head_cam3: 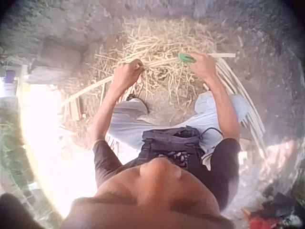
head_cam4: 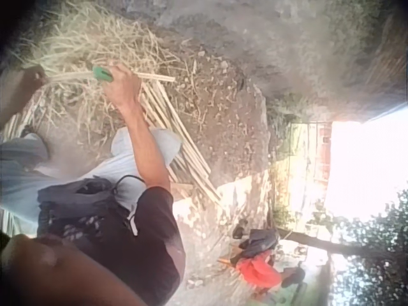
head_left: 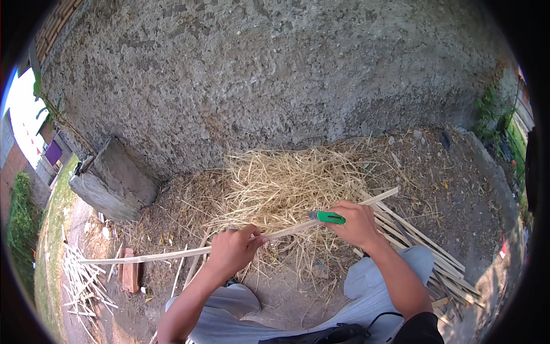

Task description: The person holds a bamboo strip and scrapes along its length using a utility knife.

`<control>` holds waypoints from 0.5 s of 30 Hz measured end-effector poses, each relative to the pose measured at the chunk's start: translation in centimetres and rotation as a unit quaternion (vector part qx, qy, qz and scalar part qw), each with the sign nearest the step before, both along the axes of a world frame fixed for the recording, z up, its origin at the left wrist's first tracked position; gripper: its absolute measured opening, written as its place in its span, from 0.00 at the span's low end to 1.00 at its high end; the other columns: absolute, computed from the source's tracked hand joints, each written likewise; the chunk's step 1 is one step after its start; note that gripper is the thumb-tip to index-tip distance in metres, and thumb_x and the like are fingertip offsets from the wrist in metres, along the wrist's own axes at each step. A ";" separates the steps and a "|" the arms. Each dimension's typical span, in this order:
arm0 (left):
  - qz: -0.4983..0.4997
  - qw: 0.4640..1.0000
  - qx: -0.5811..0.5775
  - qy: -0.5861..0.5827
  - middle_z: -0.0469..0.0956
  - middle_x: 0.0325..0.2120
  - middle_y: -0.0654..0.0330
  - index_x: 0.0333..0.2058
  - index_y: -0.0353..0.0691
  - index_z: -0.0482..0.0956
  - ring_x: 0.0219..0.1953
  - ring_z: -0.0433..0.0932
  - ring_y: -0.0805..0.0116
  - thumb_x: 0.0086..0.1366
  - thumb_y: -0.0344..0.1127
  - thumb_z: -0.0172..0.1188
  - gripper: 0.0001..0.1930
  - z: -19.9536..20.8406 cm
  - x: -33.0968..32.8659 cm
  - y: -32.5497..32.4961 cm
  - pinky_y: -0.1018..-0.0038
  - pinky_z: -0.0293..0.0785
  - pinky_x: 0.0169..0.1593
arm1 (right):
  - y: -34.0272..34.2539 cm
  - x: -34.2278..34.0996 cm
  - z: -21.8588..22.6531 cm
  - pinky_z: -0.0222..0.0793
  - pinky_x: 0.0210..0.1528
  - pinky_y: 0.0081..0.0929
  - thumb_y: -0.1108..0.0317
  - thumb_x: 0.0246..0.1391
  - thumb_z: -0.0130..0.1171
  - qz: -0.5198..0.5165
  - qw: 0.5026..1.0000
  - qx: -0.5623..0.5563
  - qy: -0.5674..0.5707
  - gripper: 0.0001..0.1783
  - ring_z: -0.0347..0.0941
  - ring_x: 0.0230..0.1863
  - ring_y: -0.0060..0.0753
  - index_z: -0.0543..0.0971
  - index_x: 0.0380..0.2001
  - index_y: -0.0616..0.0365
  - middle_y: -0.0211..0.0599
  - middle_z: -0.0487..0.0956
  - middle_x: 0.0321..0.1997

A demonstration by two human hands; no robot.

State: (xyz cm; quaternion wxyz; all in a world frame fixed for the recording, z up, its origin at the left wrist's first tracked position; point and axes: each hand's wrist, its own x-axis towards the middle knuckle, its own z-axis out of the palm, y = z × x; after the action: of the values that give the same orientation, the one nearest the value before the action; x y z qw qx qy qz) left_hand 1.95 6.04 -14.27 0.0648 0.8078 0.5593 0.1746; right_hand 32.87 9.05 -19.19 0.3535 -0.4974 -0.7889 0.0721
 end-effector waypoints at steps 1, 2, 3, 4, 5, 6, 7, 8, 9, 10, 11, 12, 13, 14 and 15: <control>-0.003 1.000 0.001 0.002 0.76 0.12 0.57 0.29 0.43 0.81 0.18 0.78 0.55 0.63 0.53 0.63 0.18 -0.6 0.2 0.2 0.62 0.70 0.22 | 0.0 0.0 -0.1 0.69 0.24 0.34 0.58 0.46 0.73 -0.010 1.000 -0.008 0.011 0.12 0.77 0.23 0.36 0.85 0.31 0.52 0.28 0.79 0.27; 0.029 0.999 0.042 0.003 0.75 0.12 0.57 0.28 0.43 0.80 0.18 0.78 0.54 0.62 0.53 0.65 0.18 -1.2 0.5 0.4 0.62 0.71 0.22 | -0.1 0.0 -0.2 0.67 0.23 0.36 0.54 0.47 0.72 -0.020 0.999 -0.017 0.022 0.14 0.75 0.21 0.37 0.85 0.29 0.53 0.29 0.77 0.24; 0.060 0.995 0.083 0.003 0.75 0.11 0.57 0.28 0.42 0.80 0.17 0.77 0.54 0.60 0.53 0.66 0.19 -1.7 0.8 0.5 0.62 0.71 0.23 | -0.1 -0.1 -0.3 0.67 0.23 0.36 0.54 0.47 0.72 -0.022 0.999 -0.017 0.023 0.14 0.75 0.21 0.37 0.85 0.29 0.53 0.29 0.77 0.24; 0.091 0.993 0.076 -0.009 0.75 0.12 0.57 0.25 0.39 0.82 0.20 0.78 0.53 0.58 0.50 0.69 0.18 -1.9 1.3 0.4 0.60 0.72 0.25 | -0.1 -0.2 -0.4 0.68 0.24 0.37 0.50 0.49 0.70 -0.044 0.998 -0.040 0.002 0.17 0.76 0.22 0.39 0.84 0.29 0.54 0.31 0.77 0.24; 0.090 0.993 0.076 -0.009 0.75 0.12 0.57 0.25 0.39 0.82 0.20 0.78 0.53 0.58 0.50 0.69 0.18 -2.6 1.3 0.6 0.60 0.72 0.25 | -0.1 -0.3 -0.6 0.69 0.24 0.39 0.47 0.51 0.68 -0.065 0.996 -0.063 -0.020 0.20 0.77 0.23 0.41 0.84 0.28 0.55 0.33 0.78 0.24; 0.090 0.991 0.090 -0.032 0.75 0.12 0.56 0.24 0.38 0.82 0.21 0.78 0.53 0.58 0.49 0.69 0.18 -3.9 1.1 0.9 0.61 0.72 0.26 | 0.0 -0.7 -0.8 0.69 0.24 0.39 0.47 0.51 0.68 -0.065 0.996 -0.064 -0.020 0.20 0.77 0.23 0.41 0.84 0.28 0.55 0.33 0.78 0.24; 0.090 0.989 0.104 -0.055 0.75 0.13 0.56 0.23 0.37 0.82 0.22 0.78 0.53 0.58 0.49 0.69 0.19 -5.3 0.8 1.2 0.61 0.73 0.27 | 0.0 -1.2 -1.1 0.69 0.25 0.38 0.46 0.50 0.69 -0.094 0.992 -0.078 -0.033 0.21 0.78 0.24 0.42 0.84 0.28 0.54 0.34 0.79 0.25; 0.087 0.987 0.137 -0.020 0.76 0.14 0.55 0.19 0.36 0.81 0.23 0.78 0.54 0.57 0.48 0.70 0.20 -6.3 0.6 1.3 0.61 0.73 0.29 | 0.0 -1.6 -1.3 0.70 0.26 0.38 0.45 0.48 0.70 -0.122 0.987 -0.092 -0.047 0.21 0.79 0.25 0.43 0.84 0.27 0.54 0.35 0.80 0.26; 0.089 0.987 0.134 -0.020 0.76 0.14 0.55 0.19 0.36 0.81 0.23 0.78 0.54 0.57 0.48 0.70 0.20 -7.1 0.2 1.2 0.61 0.73 0.29 | 0.0 -1.9 -1.6 0.70 0.26 0.38 0.45 0.48 0.70 -0.120 0.987 -0.095 -0.048 0.21 0.79 0.25 0.43 0.84 0.27 0.54 0.35 0.80 0.26; 0.086 0.985 0.151 -0.016 0.76 0.14 0.55 0.18 0.36 0.81 0.23 0.78 0.54 0.57 0.48 0.70 0.20 -7.5 0.0 1.3 0.60 0.72 0.29 | 0.1 -2.2 -1.9 0.70 0.25 0.39 0.47 0.48 0.70 -0.122 0.986 -0.091 -0.073 0.20 0.79 0.24 0.44 0.84 0.27 0.55 0.36 0.80 0.26; 0.084 0.982 0.167 -0.011 0.76 0.14 0.55 0.18 0.36 0.80 0.23 0.78 0.54 0.56 0.47 0.70 0.20 -7.9 -0.3 1.3 0.60 0.72 0.29 | 0.2 -2.3 -2.3 0.70 0.25 0.39 0.48 0.48 0.70 -0.123 0.984 -0.087 -0.098 0.19 0.79 0.24 0.44 0.84 0.27 0.55 0.37 0.81 0.26; 0.089 0.977 0.193 0.008 0.76 0.13 0.56 0.16 0.36 0.79 0.21 0.77 0.55 0.56 0.47 0.70 0.21 -8.5 -0.8 1.5 0.61 0.71 0.30 | 0.2 -2.5 -2.8 0.70 0.25 0.39 0.48 0.48 0.70 -0.122 0.983 -0.090 -0.099 0.19 0.79 0.24 0.44 0.84 0.27 0.55 0.37 0.81 0.26; 0.089 0.978 0.190 0.007 0.76 0.13 0.56 0.16 0.36 0.79 0.21 0.77 0.55 0.56 0.47 0.70 0.21 -8.5 -0.8 1.4 0.61 0.71 0.30 | 0.2 -2.7 -3.4 0.70 0.24 0.40 0.50 0.48 0.70 -0.112 0.987 -0.053 -0.107 0.18 0.79 0.23 0.45 0.84 0.27 0.55 0.36 0.81 0.25; 0.115 0.980 0.165 0.005 0.76 0.13 0.56 0.16 0.36 0.79 0.19 0.77 0.55 0.56 0.47 0.70 0.21 -8.5 -0.7 1.1 0.62 0.71 0.30 | 0.1 -2.7 -3.8 0.70 0.23 0.41 0.52 0.47 0.70 -0.102 0.988 -0.017 -0.114 0.16 0.78 0.23 0.45 0.84 0.28 0.54 0.35 0.81 0.25; 0.140 0.980 0.140 0.003 0.77 0.13 0.57 0.15 0.36 0.79 0.18 0.76 0.55 0.57 0.47 0.69 0.20 -8.4 -0.6 0.8 0.64 0.70 0.30 | 0.2 -2.6 -4.0 0.70 0.23 0.41 0.52 0.47 0.70 -0.102 0.988 -0.019 -0.115 0.16 0.78 0.23 0.45 0.84 0.28 0.54 0.35 0.81 0.25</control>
State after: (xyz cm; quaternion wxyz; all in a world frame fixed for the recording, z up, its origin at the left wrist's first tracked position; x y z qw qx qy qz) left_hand 1.32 6.89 -22.65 -0.0761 0.7232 0.6370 0.2558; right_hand 30.25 9.25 -23.15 0.2565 -0.5866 -0.7682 -0.0072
